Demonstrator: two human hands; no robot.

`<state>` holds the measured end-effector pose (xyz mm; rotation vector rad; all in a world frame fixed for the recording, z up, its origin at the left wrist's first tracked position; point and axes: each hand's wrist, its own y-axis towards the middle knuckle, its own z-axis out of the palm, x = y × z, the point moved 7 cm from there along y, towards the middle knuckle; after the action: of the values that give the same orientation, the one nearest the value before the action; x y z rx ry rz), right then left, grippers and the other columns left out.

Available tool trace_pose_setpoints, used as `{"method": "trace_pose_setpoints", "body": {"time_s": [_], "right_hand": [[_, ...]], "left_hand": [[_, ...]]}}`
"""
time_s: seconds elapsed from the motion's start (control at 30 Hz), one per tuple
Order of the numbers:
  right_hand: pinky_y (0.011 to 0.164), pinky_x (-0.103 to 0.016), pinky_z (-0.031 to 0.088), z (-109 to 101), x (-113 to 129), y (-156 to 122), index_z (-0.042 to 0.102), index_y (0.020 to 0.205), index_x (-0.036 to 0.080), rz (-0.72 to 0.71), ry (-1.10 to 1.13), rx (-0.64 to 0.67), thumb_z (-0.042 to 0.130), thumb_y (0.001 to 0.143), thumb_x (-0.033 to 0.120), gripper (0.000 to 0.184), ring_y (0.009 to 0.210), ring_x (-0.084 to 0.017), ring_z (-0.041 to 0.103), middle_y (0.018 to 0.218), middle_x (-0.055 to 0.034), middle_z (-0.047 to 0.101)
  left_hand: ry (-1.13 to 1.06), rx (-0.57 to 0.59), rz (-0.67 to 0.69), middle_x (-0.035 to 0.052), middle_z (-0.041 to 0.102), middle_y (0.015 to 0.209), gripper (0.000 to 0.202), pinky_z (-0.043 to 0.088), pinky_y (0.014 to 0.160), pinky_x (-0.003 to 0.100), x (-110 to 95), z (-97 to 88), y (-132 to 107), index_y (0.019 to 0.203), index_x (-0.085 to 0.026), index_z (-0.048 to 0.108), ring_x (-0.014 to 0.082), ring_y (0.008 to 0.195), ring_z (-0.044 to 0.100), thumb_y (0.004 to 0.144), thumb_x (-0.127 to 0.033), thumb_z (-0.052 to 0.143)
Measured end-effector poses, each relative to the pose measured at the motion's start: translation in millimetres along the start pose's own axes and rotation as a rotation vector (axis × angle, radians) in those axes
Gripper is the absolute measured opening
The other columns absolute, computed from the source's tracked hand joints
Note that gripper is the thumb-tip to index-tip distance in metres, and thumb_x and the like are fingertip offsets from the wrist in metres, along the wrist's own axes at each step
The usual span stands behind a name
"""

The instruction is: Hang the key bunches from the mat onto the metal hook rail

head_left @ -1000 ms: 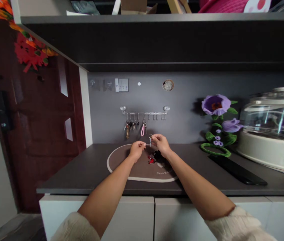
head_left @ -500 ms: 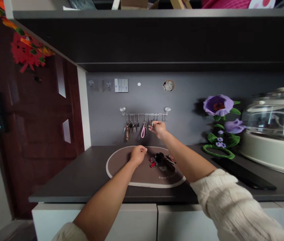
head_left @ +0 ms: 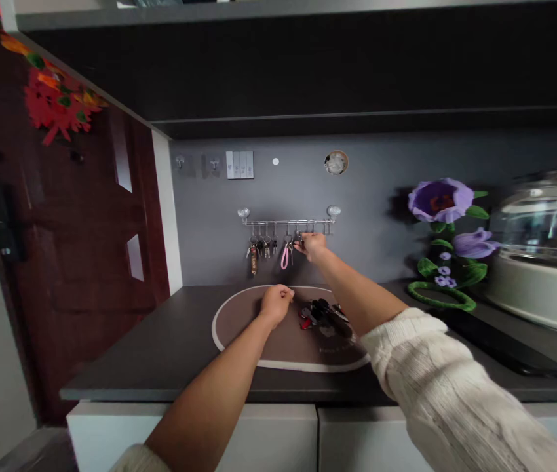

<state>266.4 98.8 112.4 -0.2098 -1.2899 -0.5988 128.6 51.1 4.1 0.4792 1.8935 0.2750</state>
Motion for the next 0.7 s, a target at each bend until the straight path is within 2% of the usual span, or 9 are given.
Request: {"method": "trace_pose_setpoints", "body": {"time_s": [0.33, 0.7], "right_hand": [[0.043, -0.017, 0.047, -2.1, -14.5, 6.0, 0.046, 0.067, 0.015, 0.037, -0.053, 0.022, 0.043, 0.077, 0.008, 0.013, 0.041, -0.003, 0.046, 0.048, 0.0051, 0.046], [0.047, -0.017, 0.045, -3.5, -17.5, -0.3, 0.046, 0.065, 0.016, 0.04, -0.082, 0.093, 0.039, 0.077, 0.006, 0.017, 0.045, -0.004, 0.047, 0.053, 0.004, 0.046]], "left_hand": [[-0.029, -0.001, -0.01, 0.0025, 0.059, 0.062, 0.013, 0.037, 0.057, 0.021, -0.5, -0.8, -1.1, 0.065, -0.013, 0.057, 0.009, 0.057, 0.05, 0.073, -0.02, 0.049], [-0.054, -0.003, -0.013, 0.0015, 0.058, 0.059, 0.013, 0.037, 0.057, 0.021, 2.4, -0.3, 0.5, 0.065, -0.013, 0.058, 0.0093, 0.056, 0.05, 0.072, -0.02, 0.05]]}}
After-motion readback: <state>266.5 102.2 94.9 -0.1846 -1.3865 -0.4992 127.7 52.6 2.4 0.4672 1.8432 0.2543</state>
